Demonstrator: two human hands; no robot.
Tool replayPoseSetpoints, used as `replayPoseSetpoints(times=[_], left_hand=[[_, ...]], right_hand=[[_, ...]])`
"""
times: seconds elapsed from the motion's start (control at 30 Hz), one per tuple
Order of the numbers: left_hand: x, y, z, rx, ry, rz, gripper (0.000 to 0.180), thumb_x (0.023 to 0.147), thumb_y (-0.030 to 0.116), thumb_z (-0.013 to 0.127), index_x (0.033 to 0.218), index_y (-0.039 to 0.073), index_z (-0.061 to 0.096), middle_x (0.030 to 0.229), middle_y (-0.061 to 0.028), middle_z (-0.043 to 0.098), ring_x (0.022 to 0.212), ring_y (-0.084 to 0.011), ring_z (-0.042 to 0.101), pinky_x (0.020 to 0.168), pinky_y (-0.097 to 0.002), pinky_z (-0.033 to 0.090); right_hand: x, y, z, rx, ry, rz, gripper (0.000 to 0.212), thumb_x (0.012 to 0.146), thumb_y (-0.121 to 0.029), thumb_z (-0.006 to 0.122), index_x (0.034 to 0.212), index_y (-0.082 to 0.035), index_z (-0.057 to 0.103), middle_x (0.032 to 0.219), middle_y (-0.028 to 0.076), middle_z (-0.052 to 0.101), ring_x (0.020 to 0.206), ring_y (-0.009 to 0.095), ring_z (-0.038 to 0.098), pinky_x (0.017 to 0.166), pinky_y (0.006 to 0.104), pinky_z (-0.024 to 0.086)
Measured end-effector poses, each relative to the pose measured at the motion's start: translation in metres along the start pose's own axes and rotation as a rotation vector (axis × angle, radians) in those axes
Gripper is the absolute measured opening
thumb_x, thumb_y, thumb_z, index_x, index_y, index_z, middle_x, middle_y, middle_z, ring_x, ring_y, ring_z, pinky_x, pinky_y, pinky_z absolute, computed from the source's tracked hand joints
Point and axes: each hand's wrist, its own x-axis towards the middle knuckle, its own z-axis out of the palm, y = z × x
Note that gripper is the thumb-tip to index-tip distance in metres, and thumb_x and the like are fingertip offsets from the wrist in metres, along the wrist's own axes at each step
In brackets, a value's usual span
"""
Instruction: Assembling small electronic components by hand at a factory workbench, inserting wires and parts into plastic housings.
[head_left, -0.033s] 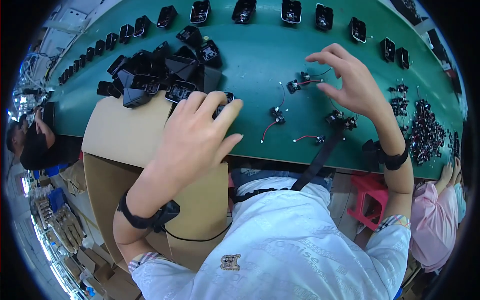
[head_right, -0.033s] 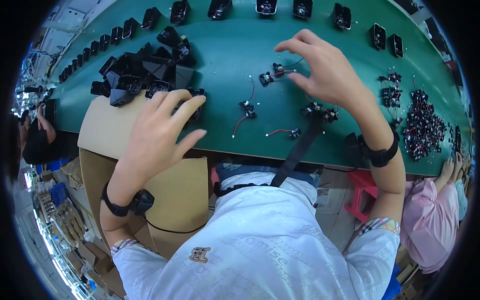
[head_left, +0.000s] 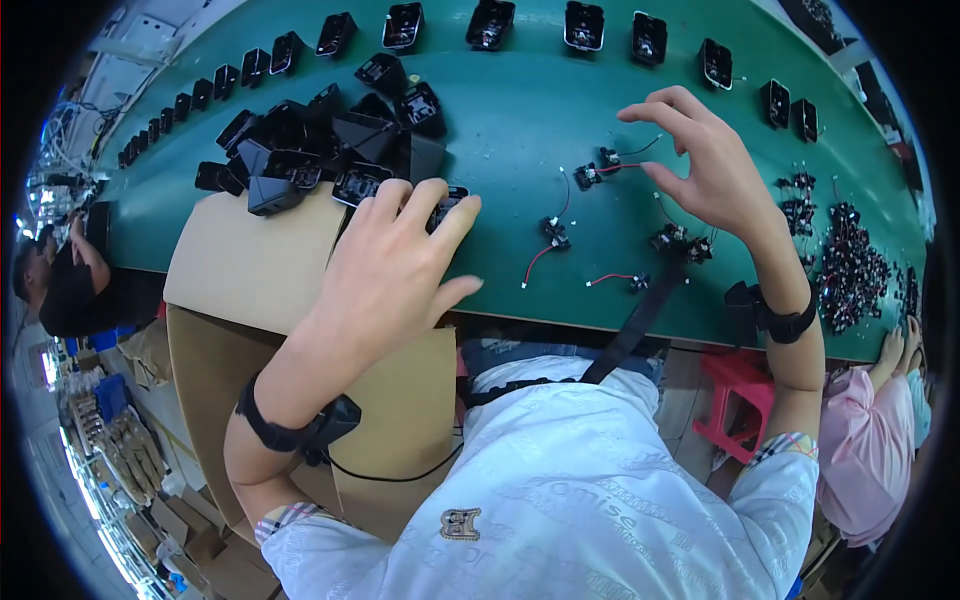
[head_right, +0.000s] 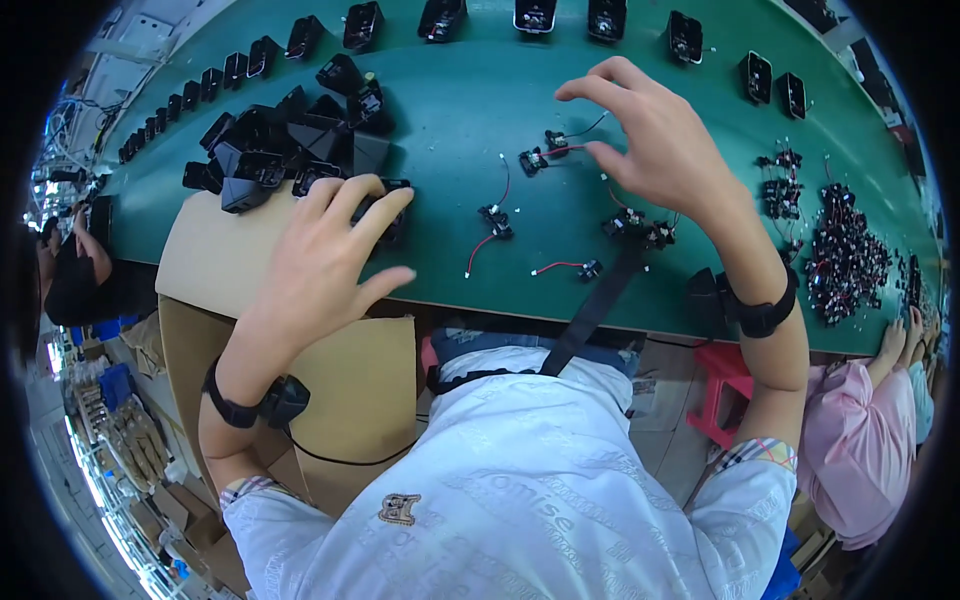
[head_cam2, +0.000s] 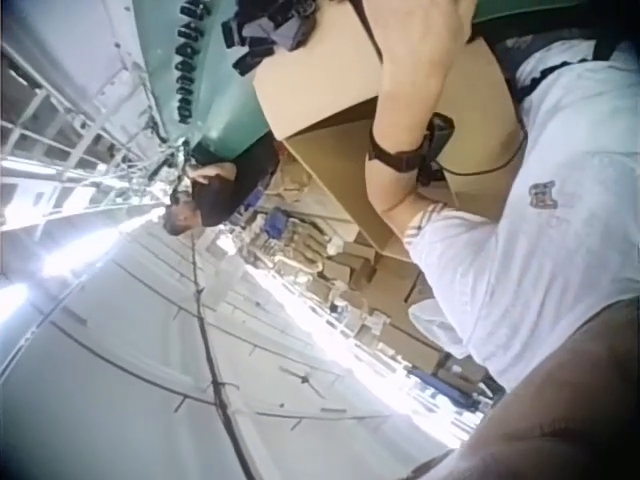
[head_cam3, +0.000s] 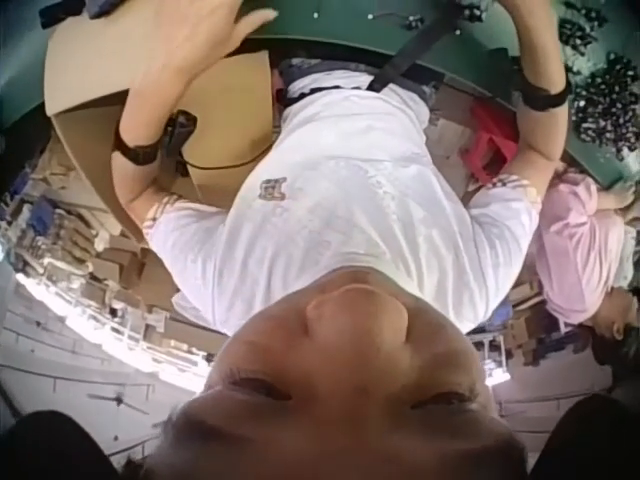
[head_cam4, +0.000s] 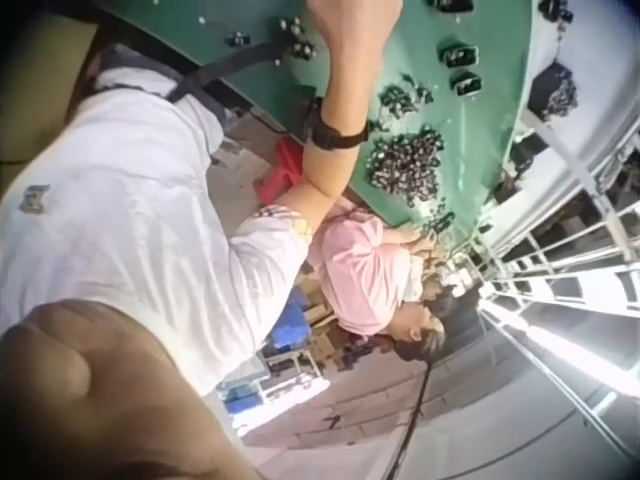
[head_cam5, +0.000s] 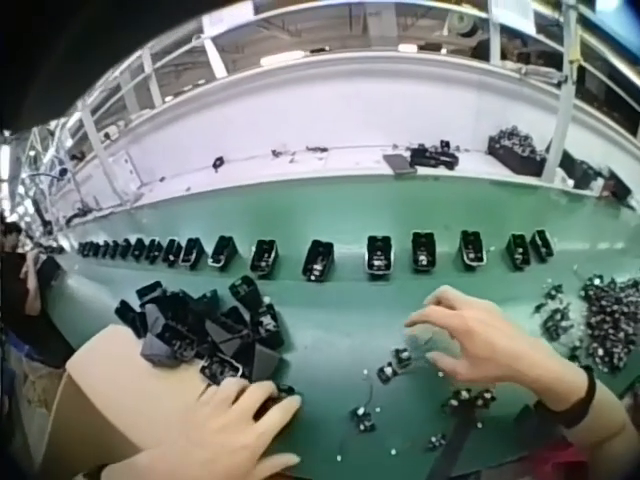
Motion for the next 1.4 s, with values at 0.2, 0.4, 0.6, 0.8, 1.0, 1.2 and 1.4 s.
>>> replayPoseSetpoints(times=[0.2,0.4,0.6,0.8,1.0,1.2,1.4], left_hand=[[0.003,-0.019,0.019,0.221,-0.165,0.075,0.066,0.067,0.02,0.089,0.128,0.006,0.066,0.117,-0.0086,0.06,0.107,-0.0265,0.054,0.092,-0.0357,0.044],[0.015,-0.02,0.02,0.086,-0.148,0.125,0.059,0.067,0.021,0.09,0.12,0.007,0.067,0.11,-0.0087,0.058,0.106,-0.0267,0.054,0.089,-0.0369,0.045],[0.023,-0.023,0.031,-0.016,-0.129,0.143,0.062,0.066,0.017,0.09,0.121,0.007,0.064,0.112,-0.0104,0.056,0.107,-0.0285,0.054,0.089,-0.0392,0.049],[0.041,-0.018,0.026,-0.215,-0.087,0.151,0.061,0.07,0.005,0.085,0.125,0.005,0.056,0.12,-0.0146,0.052,0.106,-0.0342,0.06,0.087,-0.0427,0.053],[0.07,-0.019,0.015,-0.494,-0.061,0.022,0.056,0.071,-0.003,0.072,0.124,0.005,0.057,0.125,-0.017,0.049,0.112,-0.0378,0.061,0.088,-0.0428,0.054],[0.089,-0.038,0.021,-0.592,0.125,0.172,0.045,0.075,0.004,0.074,0.119,0.004,0.065,0.148,-0.0176,0.045,0.122,-0.035,0.061,0.102,-0.0388,0.049],[0.102,-0.022,0.018,-0.816,0.049,0.102,0.06,0.082,0.016,0.082,0.135,0.003,0.057,0.143,-0.0221,0.045,0.129,-0.0382,0.055,0.104,-0.0402,0.049]], right_hand=[[0.003,0.016,0.003,0.055,-0.096,0.16,0.041,0.079,-0.003,0.076,0.119,-0.008,0.067,0.102,0.005,0.07,0.075,0.022,0.059,0.072,0.0343,0.052],[0.015,0.02,0.024,0.273,-0.171,0.14,0.026,0.081,-0.006,0.078,0.105,-0.002,0.07,0.084,0.007,0.071,0.07,0.022,0.062,0.068,0.0354,0.052],[0.019,0.028,0.033,0.184,-0.129,0.012,0.022,0.081,-0.006,0.079,0.102,-0.003,0.072,0.084,0.008,0.069,0.072,0.021,0.063,0.067,0.0347,0.051],[0.023,0.02,0.03,0.344,-0.071,0.013,0.015,0.082,-0.006,0.079,0.097,-0.004,0.075,0.093,0.009,0.069,0.077,0.026,0.065,0.071,0.0363,0.054],[0.031,0.032,0.034,0.324,-0.129,-0.152,0.017,0.084,-0.011,0.08,0.101,-0.005,0.078,0.093,0.011,0.069,0.081,0.029,0.067,0.072,0.0382,0.054],[0.02,0.026,0.015,0.508,0.181,-0.008,0.008,0.09,-0.008,0.077,0.091,0.0,0.075,0.087,0.007,0.07,0.072,0.016,0.068,0.061,0.029,0.052],[0.015,-0.024,-0.017,0.839,0.226,0.204,0.008,0.096,-0.002,0.069,0.096,0.006,0.071,0.094,0.009,0.07,0.07,0.012,0.069,0.058,0.0214,0.053]])
